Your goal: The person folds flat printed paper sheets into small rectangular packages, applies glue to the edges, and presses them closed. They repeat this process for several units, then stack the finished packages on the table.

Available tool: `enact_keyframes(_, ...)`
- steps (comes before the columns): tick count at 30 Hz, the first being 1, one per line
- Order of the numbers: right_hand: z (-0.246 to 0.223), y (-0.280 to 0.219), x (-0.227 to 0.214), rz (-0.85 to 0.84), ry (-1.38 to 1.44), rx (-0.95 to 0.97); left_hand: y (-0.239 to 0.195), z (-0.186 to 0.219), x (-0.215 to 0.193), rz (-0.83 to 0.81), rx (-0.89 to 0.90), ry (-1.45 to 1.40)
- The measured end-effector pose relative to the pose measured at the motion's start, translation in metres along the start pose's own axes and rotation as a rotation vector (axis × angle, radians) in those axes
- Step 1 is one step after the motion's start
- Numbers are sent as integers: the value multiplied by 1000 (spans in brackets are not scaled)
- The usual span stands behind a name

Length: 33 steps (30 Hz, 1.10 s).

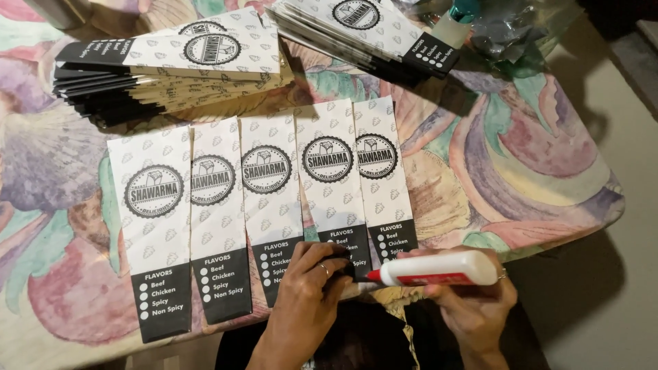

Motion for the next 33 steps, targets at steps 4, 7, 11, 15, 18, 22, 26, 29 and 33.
enact_keyframes(4, -14, 1, 22, -68, -111, 87, 4, 7, -3, 18, 4, -35)
enact_keyframes(7, -17, 2, 38, -143, -125, 95, 4, 9, -5, 27, 39, -43)
enact_keyframes(11, -27, 6, 54, -207, -64, 1, 2, 8, -4, -29, 34, 15)
enact_keyframes(15, 14, -13, 18, -118, -86, 80, -3, 3, -2, -53, 14, 36)
enact_keyframes(18, 49, -24, -23, 175, -235, 205, -9, -2, 1, -54, 47, 91)
enact_keyframes(22, 36, -11, -20, 60, 92, 91, -15, -4, 5, -46, 44, 167)
enact_keyframes(26, 57, -20, -36, 223, 83, 87, -17, 3, 2, -98, 34, 156)
enact_keyframes(29, 35, -15, -19, 201, 130, 95, -19, 8, -10, -58, 56, 61)
enact_keyframes(33, 21, -20, 7, 123, 179, 105, -35, -1, -38, 36, 21, 388)
Point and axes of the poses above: each hand's wrist, its own y-axis towards the middle knuckle, its own x-axis out of the palm, z = x × y, the point moved 4 cm from there along y, towards the middle knuckle, and after that the axes turned 11 degrees about -y, right-handed, at the moved point
